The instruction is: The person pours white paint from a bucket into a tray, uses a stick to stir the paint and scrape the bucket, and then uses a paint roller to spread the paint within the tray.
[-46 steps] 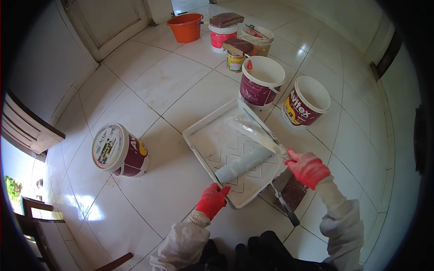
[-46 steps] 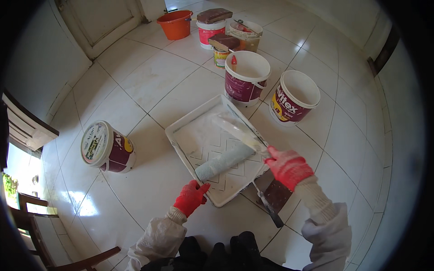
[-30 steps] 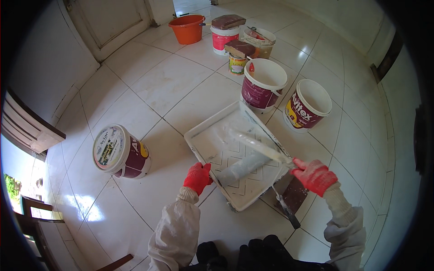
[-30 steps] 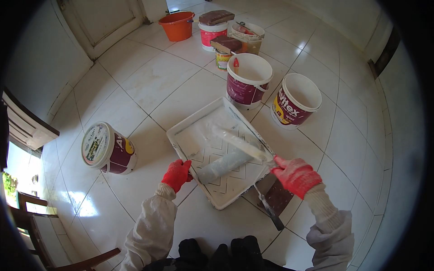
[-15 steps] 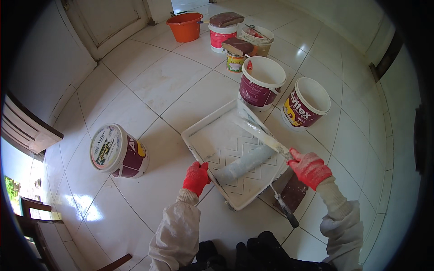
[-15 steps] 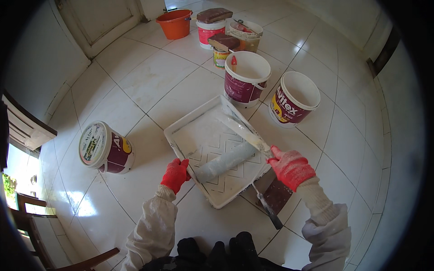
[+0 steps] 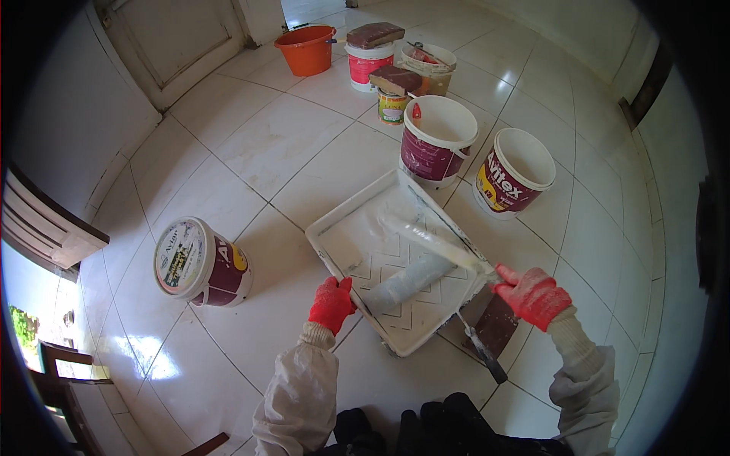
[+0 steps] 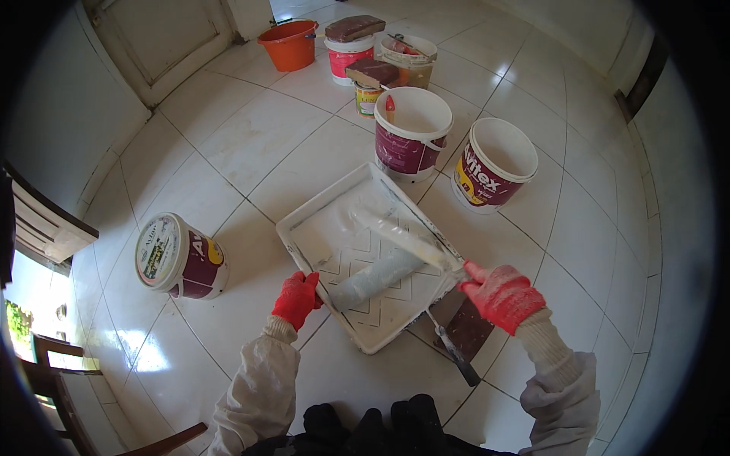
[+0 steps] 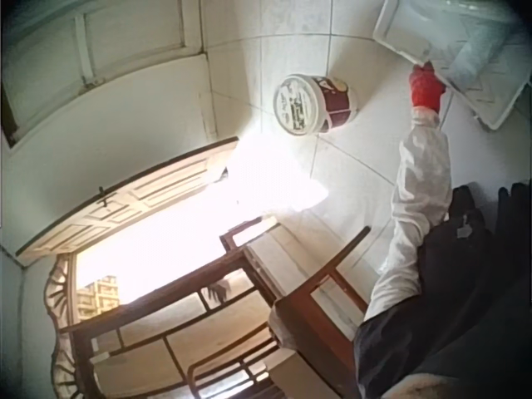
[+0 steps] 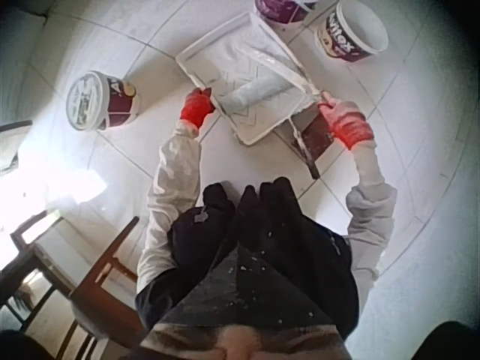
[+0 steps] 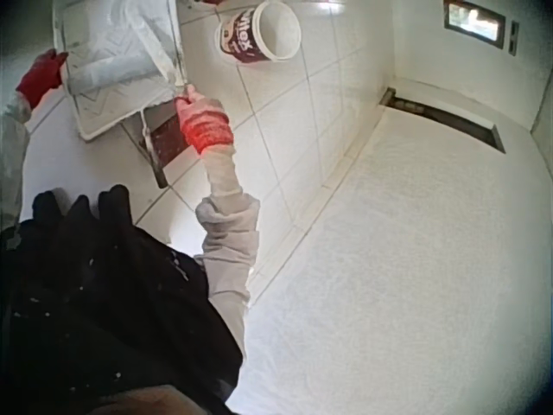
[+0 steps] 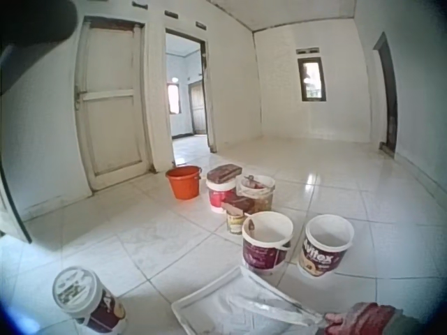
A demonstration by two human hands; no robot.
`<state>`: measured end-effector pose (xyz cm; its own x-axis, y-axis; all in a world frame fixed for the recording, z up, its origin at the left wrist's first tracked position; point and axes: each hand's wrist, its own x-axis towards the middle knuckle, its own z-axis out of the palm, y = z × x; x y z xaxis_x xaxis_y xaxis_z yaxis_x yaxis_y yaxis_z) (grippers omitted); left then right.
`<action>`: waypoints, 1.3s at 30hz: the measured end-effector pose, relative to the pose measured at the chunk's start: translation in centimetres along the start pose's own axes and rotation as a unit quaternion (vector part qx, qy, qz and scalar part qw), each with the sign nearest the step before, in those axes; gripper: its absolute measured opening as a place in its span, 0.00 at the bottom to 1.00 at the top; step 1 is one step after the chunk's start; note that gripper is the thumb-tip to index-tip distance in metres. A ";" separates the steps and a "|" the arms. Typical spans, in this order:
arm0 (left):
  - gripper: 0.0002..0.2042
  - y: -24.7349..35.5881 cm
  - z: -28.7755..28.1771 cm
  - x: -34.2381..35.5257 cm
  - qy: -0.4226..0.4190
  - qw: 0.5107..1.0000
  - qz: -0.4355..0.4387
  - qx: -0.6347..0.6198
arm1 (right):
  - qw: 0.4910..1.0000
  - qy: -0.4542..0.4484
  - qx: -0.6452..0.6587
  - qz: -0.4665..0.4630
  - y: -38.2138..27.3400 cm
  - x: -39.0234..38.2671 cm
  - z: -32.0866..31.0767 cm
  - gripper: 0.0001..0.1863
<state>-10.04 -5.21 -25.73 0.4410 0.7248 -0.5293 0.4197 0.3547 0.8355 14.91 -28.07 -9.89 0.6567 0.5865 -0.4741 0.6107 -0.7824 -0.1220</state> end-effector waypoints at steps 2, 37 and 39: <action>0.16 0.0 0.2 -0.1 -0.001 1.000 0.003 -0.005 | 0.994 0.047 -0.036 -0.088 0.0 0.2 0.2 0.24; 0.16 0.3 0.3 -0.2 -0.004 1.000 -0.010 0.007 | 0.996 0.041 -0.065 -0.042 -0.2 -1.8 -2.1 0.24; 0.16 0.5 0.1 -0.4 -0.007 1.000 -0.007 0.007 | 0.996 0.008 -0.078 -0.030 -0.2 -1.9 -2.5 0.24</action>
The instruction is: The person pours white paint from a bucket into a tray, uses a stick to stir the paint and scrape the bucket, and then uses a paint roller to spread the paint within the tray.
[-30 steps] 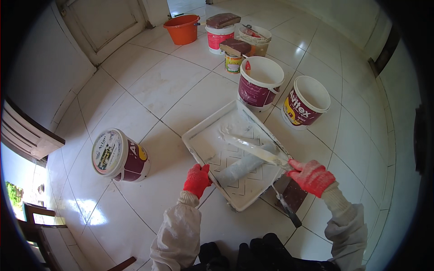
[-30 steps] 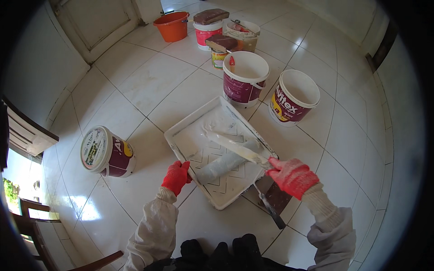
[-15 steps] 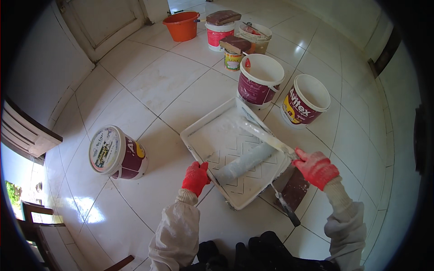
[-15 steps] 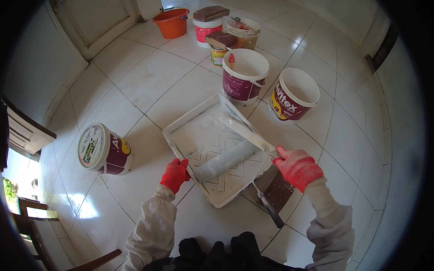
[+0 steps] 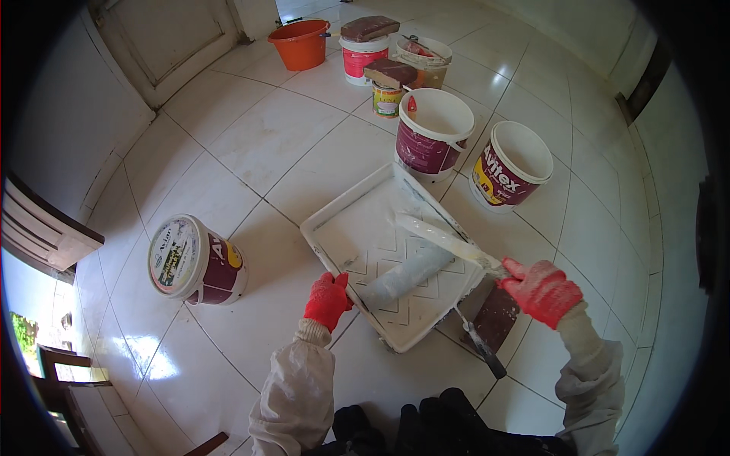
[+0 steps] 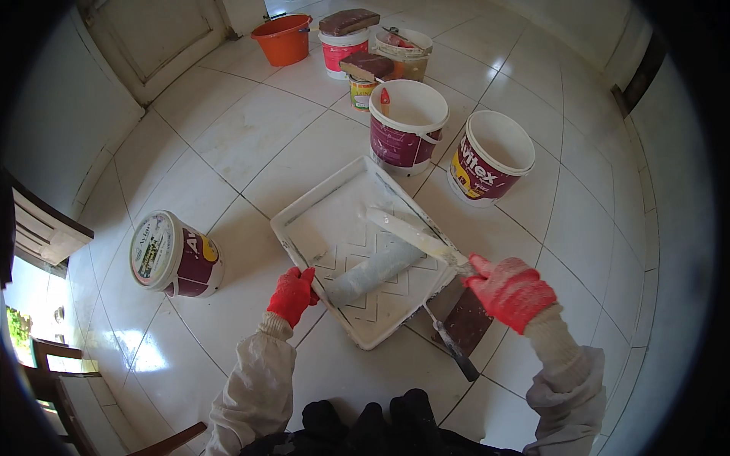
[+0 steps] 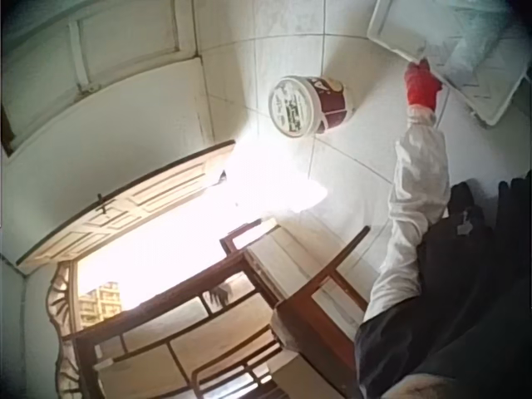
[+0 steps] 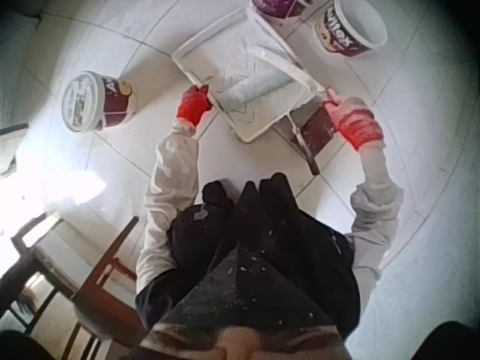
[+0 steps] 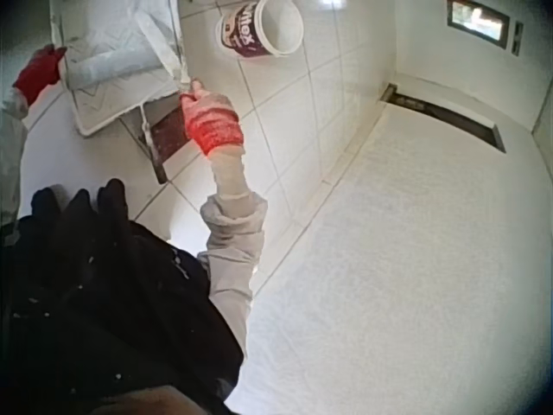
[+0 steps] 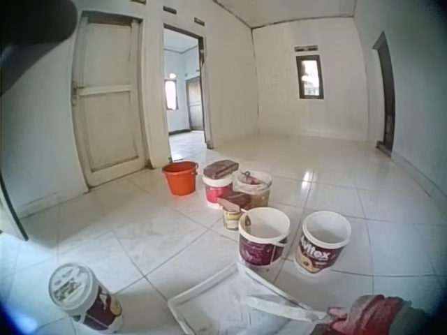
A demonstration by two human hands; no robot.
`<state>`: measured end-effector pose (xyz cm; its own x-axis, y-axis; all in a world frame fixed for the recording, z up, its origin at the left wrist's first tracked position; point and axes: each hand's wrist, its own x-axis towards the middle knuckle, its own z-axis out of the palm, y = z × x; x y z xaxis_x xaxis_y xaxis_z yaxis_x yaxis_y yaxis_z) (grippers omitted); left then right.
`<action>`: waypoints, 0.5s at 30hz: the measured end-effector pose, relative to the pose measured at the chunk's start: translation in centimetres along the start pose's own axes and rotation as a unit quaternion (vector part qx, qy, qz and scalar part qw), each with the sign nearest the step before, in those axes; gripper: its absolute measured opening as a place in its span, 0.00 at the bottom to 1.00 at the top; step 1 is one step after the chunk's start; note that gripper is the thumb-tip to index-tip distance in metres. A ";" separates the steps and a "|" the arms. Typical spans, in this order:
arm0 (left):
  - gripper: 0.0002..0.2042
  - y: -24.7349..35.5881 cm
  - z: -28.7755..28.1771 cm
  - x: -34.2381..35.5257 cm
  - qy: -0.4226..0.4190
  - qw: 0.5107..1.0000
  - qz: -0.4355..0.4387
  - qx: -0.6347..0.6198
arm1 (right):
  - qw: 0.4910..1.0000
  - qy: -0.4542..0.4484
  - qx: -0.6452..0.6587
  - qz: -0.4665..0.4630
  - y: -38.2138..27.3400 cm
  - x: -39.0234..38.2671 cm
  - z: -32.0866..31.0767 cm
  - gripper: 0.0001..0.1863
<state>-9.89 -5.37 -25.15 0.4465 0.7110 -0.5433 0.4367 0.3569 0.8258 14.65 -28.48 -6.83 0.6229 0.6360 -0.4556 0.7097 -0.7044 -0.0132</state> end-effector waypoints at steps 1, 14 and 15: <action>0.15 0.1 -0.1 0.0 -0.001 1.000 0.002 0.000 | 0.996 -0.011 0.070 0.060 0.0 0.0 -0.1 0.24; 0.15 0.0 0.0 -0.1 -0.007 1.000 0.004 -0.017 | 0.998 0.023 0.054 0.017 -0.5 -0.8 0.8 0.24; 0.15 0.0 0.0 0.0 -0.005 1.000 0.007 -0.017 | 0.998 0.036 0.047 0.007 -0.7 -0.9 1.1 0.24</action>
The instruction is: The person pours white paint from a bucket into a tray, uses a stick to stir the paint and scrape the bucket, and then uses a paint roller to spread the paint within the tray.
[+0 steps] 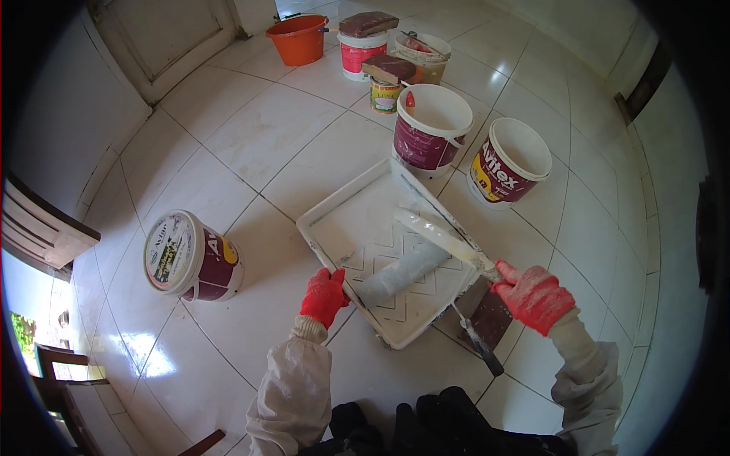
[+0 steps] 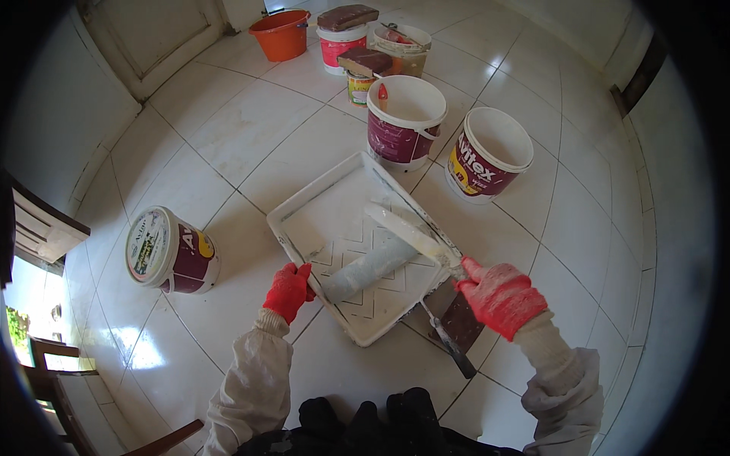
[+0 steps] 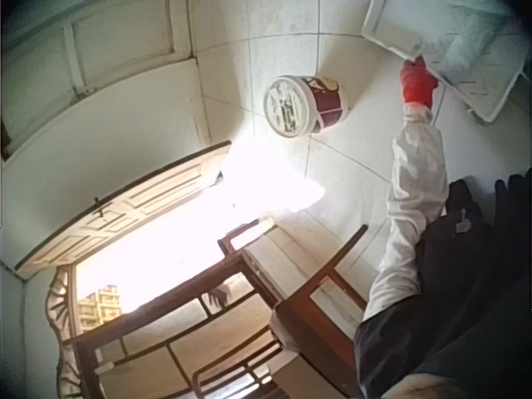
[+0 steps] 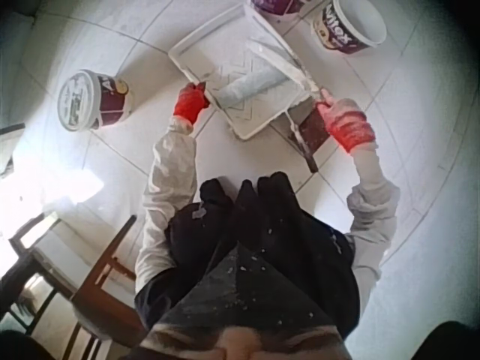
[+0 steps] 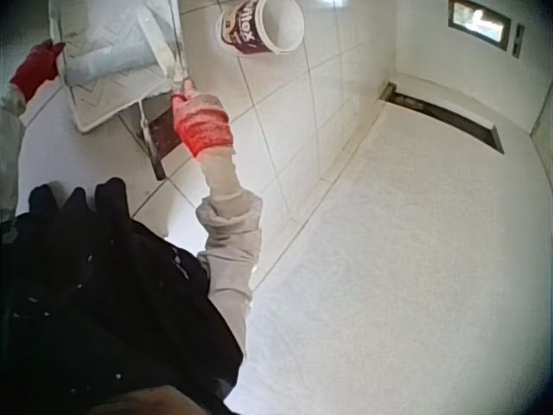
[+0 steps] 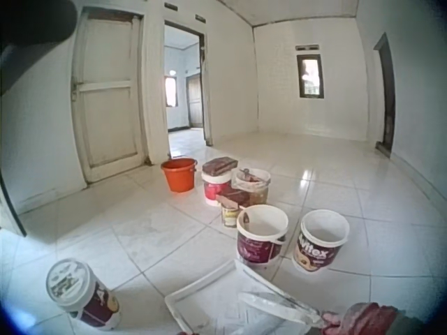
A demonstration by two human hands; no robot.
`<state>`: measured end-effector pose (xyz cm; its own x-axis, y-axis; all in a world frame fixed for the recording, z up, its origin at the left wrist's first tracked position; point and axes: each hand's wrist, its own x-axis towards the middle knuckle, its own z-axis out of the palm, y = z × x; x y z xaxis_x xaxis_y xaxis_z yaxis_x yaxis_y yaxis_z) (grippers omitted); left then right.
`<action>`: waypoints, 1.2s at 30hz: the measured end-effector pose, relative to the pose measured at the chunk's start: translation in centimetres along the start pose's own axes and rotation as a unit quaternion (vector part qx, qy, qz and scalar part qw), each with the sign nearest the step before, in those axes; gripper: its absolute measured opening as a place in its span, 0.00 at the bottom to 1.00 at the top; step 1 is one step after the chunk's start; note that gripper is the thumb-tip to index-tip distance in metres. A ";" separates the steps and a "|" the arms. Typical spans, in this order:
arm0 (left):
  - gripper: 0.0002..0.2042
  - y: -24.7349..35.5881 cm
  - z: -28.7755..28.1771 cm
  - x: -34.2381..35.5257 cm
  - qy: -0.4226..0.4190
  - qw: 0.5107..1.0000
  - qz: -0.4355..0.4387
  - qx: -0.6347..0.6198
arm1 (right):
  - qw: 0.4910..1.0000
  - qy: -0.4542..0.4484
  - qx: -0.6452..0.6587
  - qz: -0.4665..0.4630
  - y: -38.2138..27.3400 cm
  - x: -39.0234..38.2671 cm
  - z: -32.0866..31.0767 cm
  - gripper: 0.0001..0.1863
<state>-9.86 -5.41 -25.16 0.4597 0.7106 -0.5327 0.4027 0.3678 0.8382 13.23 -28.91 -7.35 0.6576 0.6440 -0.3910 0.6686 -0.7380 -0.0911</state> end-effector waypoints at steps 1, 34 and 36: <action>0.15 0.0 0.0 0.0 0.001 1.000 -0.001 0.002 | 1.000 -0.008 -0.009 0.002 -0.1 -0.3 0.3 0.23; 0.16 -0.2 0.0 0.2 -0.012 1.000 -0.009 0.000 | 0.998 -0.038 -0.017 -0.051 -2.3 -1.3 0.5 0.23; 0.16 0.0 0.0 0.1 -0.013 1.000 -0.008 -0.001 | 0.999 -0.045 -0.023 -0.015 -2.1 -0.7 -0.8 0.22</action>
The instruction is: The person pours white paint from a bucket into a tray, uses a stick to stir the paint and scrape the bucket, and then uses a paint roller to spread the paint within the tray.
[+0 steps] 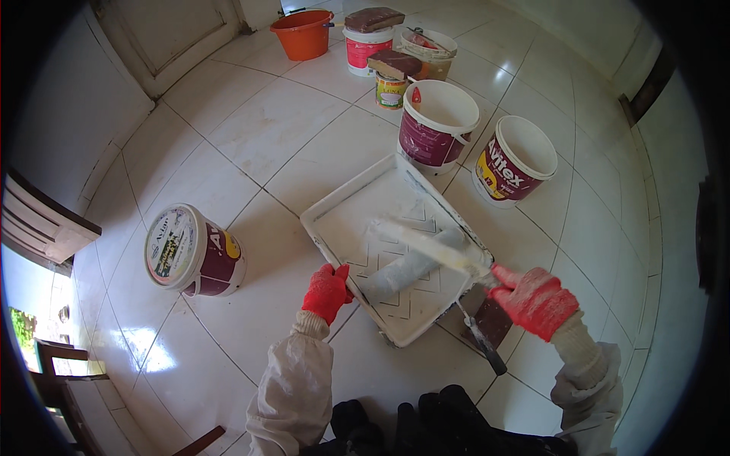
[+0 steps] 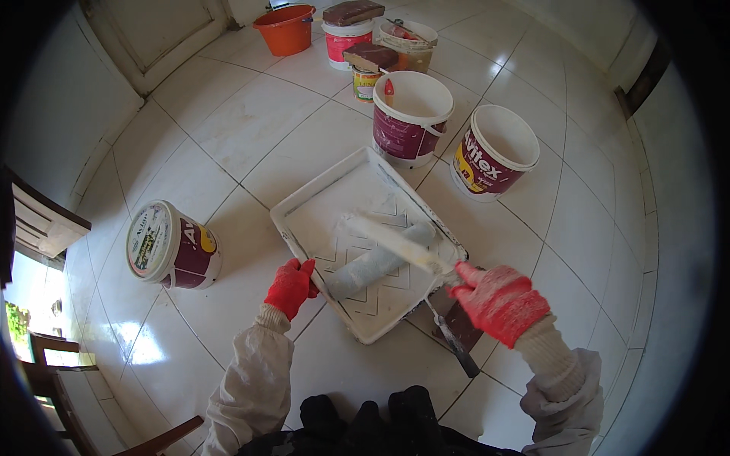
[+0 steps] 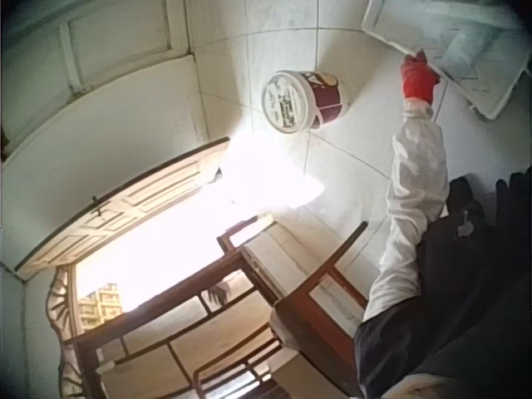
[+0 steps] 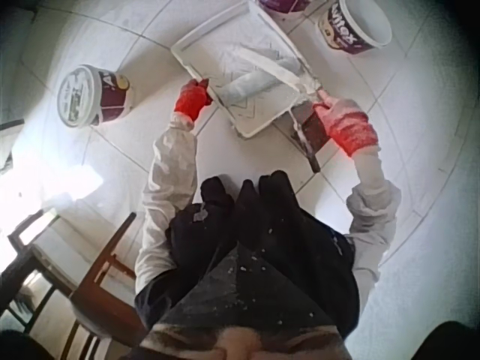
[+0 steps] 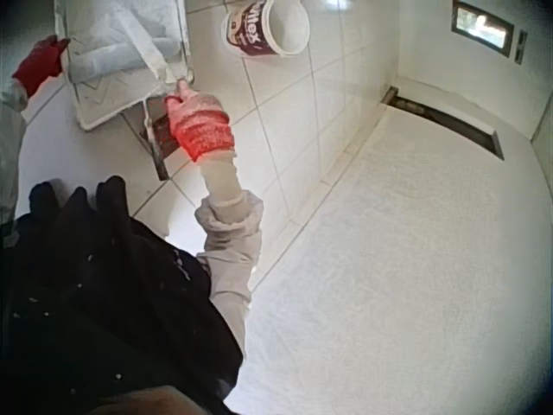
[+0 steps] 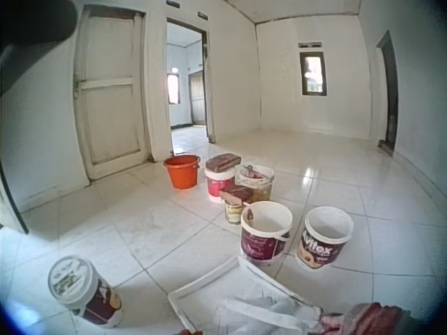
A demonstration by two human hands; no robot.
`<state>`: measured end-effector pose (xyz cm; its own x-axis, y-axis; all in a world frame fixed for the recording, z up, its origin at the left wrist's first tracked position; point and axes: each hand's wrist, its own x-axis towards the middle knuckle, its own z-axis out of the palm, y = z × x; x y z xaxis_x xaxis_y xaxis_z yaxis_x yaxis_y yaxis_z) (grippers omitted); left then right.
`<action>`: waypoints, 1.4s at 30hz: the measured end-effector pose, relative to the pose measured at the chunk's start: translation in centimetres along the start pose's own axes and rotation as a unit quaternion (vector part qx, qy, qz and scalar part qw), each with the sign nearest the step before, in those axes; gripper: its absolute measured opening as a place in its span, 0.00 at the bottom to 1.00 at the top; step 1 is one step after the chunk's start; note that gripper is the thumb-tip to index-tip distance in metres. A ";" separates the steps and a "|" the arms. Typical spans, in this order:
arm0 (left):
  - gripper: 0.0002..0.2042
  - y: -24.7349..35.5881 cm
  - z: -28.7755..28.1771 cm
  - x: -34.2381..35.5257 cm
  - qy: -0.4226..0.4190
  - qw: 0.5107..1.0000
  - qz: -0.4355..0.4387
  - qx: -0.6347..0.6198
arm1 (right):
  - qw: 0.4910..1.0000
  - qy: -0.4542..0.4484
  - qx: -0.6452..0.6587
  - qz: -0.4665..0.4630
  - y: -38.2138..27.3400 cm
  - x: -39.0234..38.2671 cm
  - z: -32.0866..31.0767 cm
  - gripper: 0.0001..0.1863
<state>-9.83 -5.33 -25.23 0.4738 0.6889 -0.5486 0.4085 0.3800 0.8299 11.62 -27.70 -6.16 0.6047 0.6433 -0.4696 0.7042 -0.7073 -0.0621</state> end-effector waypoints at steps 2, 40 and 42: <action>0.16 0.1 0.1 -0.1 -0.002 1.000 -0.004 -0.010 | 0.999 0.002 0.035 0.020 0.0 0.4 -0.7 0.22; 0.16 0.2 0.1 0.0 -0.001 1.000 -0.003 0.006 | 0.995 0.022 -0.026 -0.098 -2.6 4.3 2.3 0.24; 0.16 0.1 0.2 0.1 0.002 1.000 -0.005 0.010 | 0.980 0.057 -0.003 -0.189 -2.5 4.4 2.7 0.23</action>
<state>-9.62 -5.34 -25.20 0.4667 0.6871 -0.5568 0.4287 0.3748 0.8220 11.47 -23.88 -10.47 0.3378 0.8876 -0.3131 0.8877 -0.4111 -0.2076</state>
